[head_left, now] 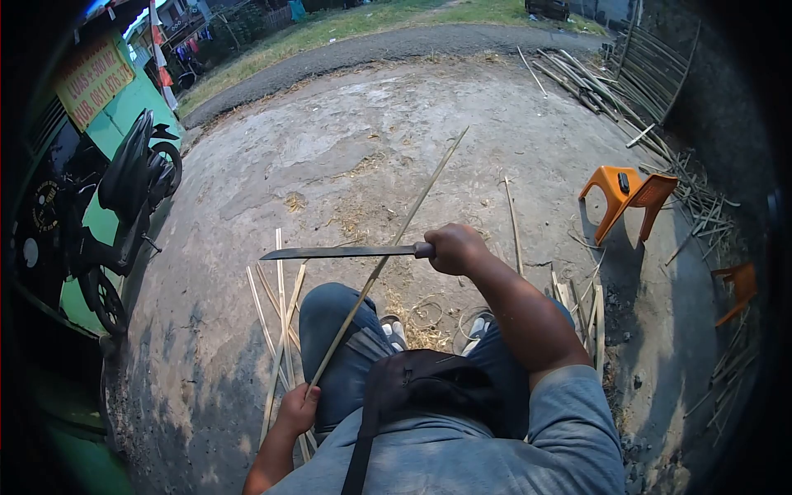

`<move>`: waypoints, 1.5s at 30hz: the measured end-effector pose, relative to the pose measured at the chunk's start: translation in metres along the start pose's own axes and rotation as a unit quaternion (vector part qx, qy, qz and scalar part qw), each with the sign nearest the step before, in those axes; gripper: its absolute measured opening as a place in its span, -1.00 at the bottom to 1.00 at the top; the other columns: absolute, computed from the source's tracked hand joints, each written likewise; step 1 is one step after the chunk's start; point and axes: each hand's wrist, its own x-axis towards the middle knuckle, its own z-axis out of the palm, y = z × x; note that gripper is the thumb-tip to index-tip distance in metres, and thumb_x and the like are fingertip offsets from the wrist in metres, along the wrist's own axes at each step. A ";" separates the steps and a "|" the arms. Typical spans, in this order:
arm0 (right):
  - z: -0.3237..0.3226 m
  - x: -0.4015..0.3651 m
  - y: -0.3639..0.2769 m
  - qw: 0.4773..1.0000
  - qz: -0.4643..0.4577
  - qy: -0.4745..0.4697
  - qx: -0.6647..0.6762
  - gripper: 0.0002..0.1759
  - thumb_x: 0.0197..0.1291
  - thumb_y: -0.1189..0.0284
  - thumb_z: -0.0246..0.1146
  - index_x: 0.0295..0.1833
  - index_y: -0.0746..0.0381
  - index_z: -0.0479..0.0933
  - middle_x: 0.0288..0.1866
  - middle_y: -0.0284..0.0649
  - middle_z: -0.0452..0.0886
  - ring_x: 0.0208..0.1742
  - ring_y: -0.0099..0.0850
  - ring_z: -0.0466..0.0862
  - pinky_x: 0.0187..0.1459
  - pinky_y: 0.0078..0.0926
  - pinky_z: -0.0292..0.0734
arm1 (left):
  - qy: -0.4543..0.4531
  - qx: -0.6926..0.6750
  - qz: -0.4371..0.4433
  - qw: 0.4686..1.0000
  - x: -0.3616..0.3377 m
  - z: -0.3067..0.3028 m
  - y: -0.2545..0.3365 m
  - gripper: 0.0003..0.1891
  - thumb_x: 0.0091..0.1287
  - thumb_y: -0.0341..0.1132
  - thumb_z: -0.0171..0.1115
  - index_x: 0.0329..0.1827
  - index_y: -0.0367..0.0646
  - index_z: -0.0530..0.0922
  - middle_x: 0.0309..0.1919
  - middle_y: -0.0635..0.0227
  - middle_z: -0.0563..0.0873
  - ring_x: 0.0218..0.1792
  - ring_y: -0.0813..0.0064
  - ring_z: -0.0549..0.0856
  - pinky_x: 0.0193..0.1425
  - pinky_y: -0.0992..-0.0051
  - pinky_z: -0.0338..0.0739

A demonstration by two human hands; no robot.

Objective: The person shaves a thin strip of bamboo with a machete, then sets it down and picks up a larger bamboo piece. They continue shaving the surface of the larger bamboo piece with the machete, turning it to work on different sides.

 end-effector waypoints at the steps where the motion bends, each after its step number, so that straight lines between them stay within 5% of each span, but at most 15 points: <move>1: 0.000 0.000 0.000 1.000 -0.001 0.003 0.001 -0.80 0.29 0.21 0.26 -0.11 -0.03 0.74 -0.08 -0.20 0.82 0.04 -0.13 0.80 0.03 -0.11 0.69 | 0.002 0.004 0.001 1.000 0.000 0.000 0.001 -0.29 0.58 0.33 0.05 -0.29 -0.28 0.53 -0.52 0.03 0.58 -0.44 0.13 0.62 -0.27 0.17 0.50; 13: 0.000 -0.004 -0.005 0.999 -0.010 0.028 -0.020 -0.72 0.40 0.09 0.23 -0.12 0.00 0.73 -0.14 -0.15 0.81 -0.01 -0.09 0.80 0.00 -0.07 0.68 | 0.026 0.015 0.019 0.999 -0.009 -0.003 -0.001 -0.29 0.57 0.32 0.06 -0.29 -0.30 0.54 -0.49 -0.08 0.62 -0.38 -0.13 0.68 -0.27 0.10 0.50; 23: -0.008 -0.013 0.028 0.988 0.079 0.116 0.063 -0.79 0.35 0.25 0.24 -0.08 0.01 0.76 -0.13 -0.09 0.81 -0.07 -0.02 0.79 0.01 -0.03 0.68 | 0.013 0.015 0.028 0.999 -0.011 -0.006 -0.011 -0.34 0.60 0.27 0.05 -0.26 -0.29 0.53 -0.46 -0.15 0.64 -0.29 -0.33 0.68 -0.27 0.01 0.50; 34: -0.013 -0.021 -0.024 0.994 -0.076 0.074 -0.035 -0.82 0.30 0.21 0.29 -0.18 0.05 0.72 -0.26 -0.15 0.79 -0.16 -0.06 0.81 -0.10 -0.07 0.70 | 0.017 0.014 0.050 0.998 -0.003 0.004 -0.017 -0.30 0.61 0.29 0.02 -0.34 -0.31 0.45 -0.55 -0.11 0.54 -0.45 -0.22 0.59 -0.34 0.07 0.43; 39: 0.003 0.003 0.008 0.995 -0.004 0.099 0.018 -0.79 0.34 0.18 0.27 -0.19 0.03 0.72 -0.28 -0.14 0.79 -0.16 -0.05 0.80 -0.10 -0.05 0.70 | 0.014 -0.008 0.050 0.999 0.003 0.005 -0.020 -0.28 0.60 0.32 0.00 -0.35 -0.30 0.44 -0.57 -0.07 0.52 -0.50 -0.09 0.59 -0.37 0.11 0.40; 45: -0.001 -0.008 -0.009 0.993 -0.020 0.113 0.013 -0.77 0.37 0.17 0.25 -0.19 0.03 0.72 -0.28 -0.10 0.78 -0.17 -0.01 0.80 -0.12 0.00 0.69 | 0.013 -0.010 0.045 0.999 0.000 0.004 -0.026 -0.27 0.59 0.33 0.00 -0.37 -0.29 0.44 -0.59 -0.02 0.52 -0.52 -0.01 0.59 -0.37 0.13 0.41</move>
